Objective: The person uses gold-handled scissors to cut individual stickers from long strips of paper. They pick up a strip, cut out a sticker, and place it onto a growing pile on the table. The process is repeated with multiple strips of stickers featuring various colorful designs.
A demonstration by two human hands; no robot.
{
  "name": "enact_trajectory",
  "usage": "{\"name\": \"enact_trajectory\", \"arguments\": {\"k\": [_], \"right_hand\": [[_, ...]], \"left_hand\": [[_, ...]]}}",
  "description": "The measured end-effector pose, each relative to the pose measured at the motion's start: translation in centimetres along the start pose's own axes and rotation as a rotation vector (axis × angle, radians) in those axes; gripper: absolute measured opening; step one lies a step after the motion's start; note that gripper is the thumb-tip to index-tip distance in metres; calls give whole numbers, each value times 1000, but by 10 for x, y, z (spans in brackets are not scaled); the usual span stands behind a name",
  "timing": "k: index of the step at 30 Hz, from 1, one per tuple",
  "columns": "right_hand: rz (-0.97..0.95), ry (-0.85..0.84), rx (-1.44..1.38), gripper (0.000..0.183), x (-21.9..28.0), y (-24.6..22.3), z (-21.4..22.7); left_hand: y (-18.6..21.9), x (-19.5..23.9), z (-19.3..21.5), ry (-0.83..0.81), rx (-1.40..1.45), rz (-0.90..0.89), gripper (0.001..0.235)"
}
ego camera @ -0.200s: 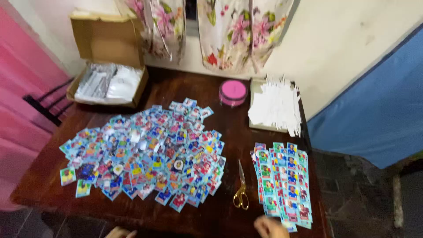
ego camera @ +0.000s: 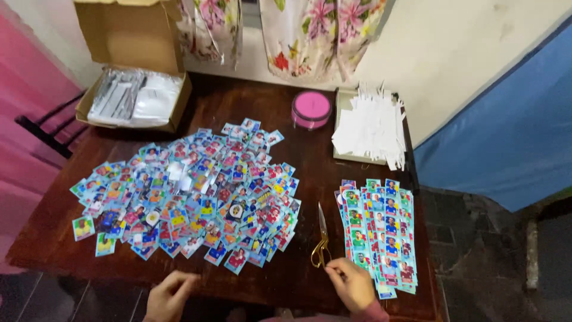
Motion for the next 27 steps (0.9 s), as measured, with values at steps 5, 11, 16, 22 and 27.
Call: {"name": "enact_trajectory", "arguments": {"k": [5, 11, 16, 22, 27], "right_hand": [[279, -53, 149, 12, -14, -25, -6], [-81, -39, 268, 11, -26, 83, 14], [-400, 154, 587, 49, -24, 175, 94], [-697, 162, 681, 76, 17, 187, 102], [-809, 247, 731, 82, 49, 184, 85]], "left_hand": [[116, 9, 0, 42, -69, -175, 9], [108, 20, -15, -52, -237, -231, 6], [49, 8, -18, -40, -287, -322, 11], [49, -31, -5, -141, -339, -223, 16], [45, -60, 6, -188, -307, -374, 12]]}}
Point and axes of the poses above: each hand's wrist, its own x-axis away from the middle knuckle, its own z-axis out of the back of the hand, y = z × x, the point moved 7 cm from there along -x, towards the middle knuckle, and after that the axes turned 9 degrees about z, right-handed, at the moved point
